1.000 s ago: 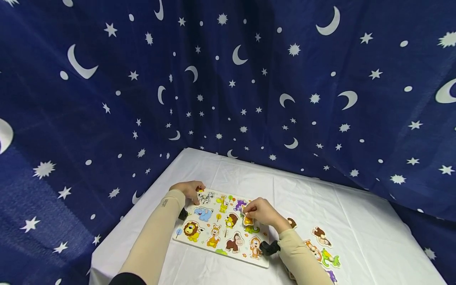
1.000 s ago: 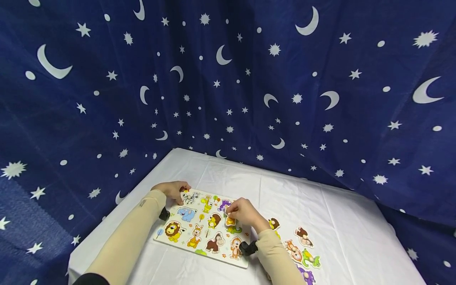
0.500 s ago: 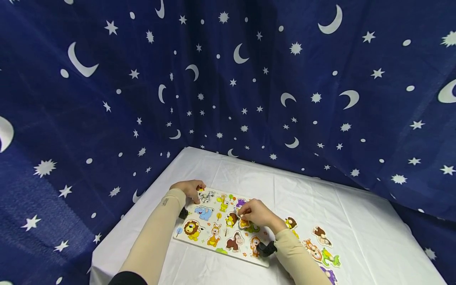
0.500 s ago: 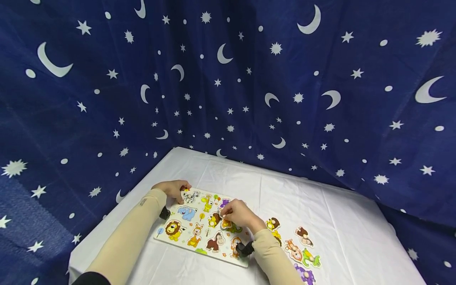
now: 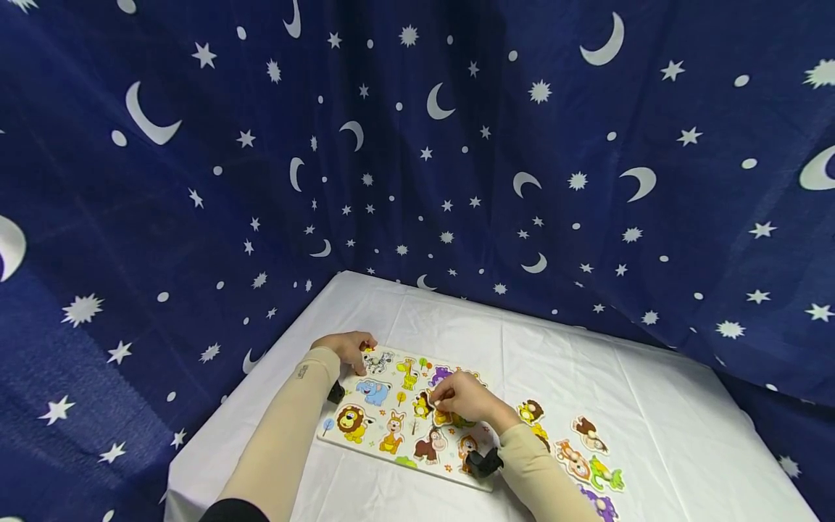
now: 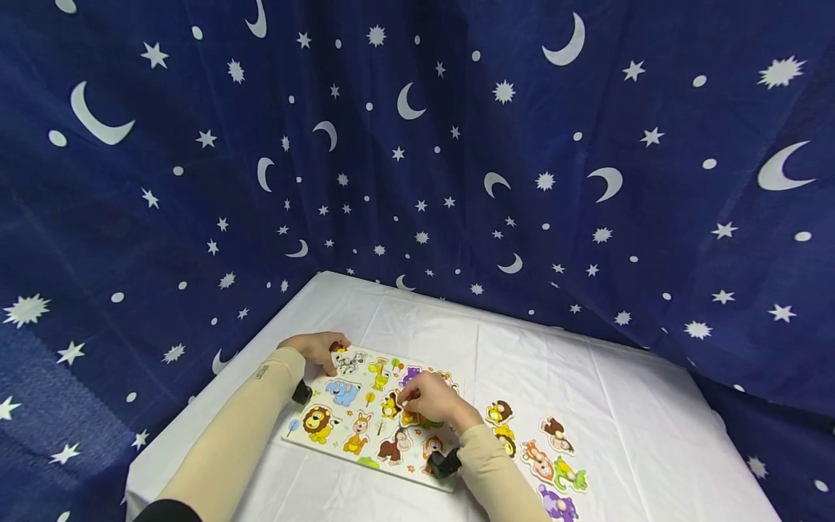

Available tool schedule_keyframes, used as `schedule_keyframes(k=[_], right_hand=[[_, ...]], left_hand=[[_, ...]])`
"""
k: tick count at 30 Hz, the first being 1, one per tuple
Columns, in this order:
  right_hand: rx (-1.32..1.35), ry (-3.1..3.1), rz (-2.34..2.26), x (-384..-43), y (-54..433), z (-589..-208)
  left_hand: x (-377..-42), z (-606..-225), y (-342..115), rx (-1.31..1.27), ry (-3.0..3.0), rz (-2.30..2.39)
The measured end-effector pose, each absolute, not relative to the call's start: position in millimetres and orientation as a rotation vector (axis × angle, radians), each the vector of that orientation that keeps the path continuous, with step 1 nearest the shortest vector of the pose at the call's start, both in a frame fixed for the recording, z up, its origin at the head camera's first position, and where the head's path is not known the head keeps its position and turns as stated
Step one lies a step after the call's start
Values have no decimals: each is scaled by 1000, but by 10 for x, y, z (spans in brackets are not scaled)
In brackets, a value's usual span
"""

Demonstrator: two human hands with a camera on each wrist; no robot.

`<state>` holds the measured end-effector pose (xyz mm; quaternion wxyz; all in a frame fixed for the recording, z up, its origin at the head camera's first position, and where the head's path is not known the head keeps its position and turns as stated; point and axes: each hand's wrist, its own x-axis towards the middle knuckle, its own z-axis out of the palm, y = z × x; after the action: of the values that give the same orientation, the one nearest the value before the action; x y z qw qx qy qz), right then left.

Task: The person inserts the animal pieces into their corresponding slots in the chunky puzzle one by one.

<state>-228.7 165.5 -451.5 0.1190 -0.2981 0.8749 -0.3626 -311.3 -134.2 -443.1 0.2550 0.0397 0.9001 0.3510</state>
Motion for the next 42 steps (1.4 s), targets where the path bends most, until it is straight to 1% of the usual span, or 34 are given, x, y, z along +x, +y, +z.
schedule_keyframes(k=[14,31,42], right_hand=[[-922,2543,-1038,-2259,1564,-4481],[-1011,2504,-1028,-2232,1378,-4509],[-1004,2530,-1012,-2166,1244,-4469]], left_hand=[[-3126,-4443,-1333,128,2467,917],[-3123,-4420,-1333,77,2459,931],[-3104,-4414,-1337,157,2479,899]])
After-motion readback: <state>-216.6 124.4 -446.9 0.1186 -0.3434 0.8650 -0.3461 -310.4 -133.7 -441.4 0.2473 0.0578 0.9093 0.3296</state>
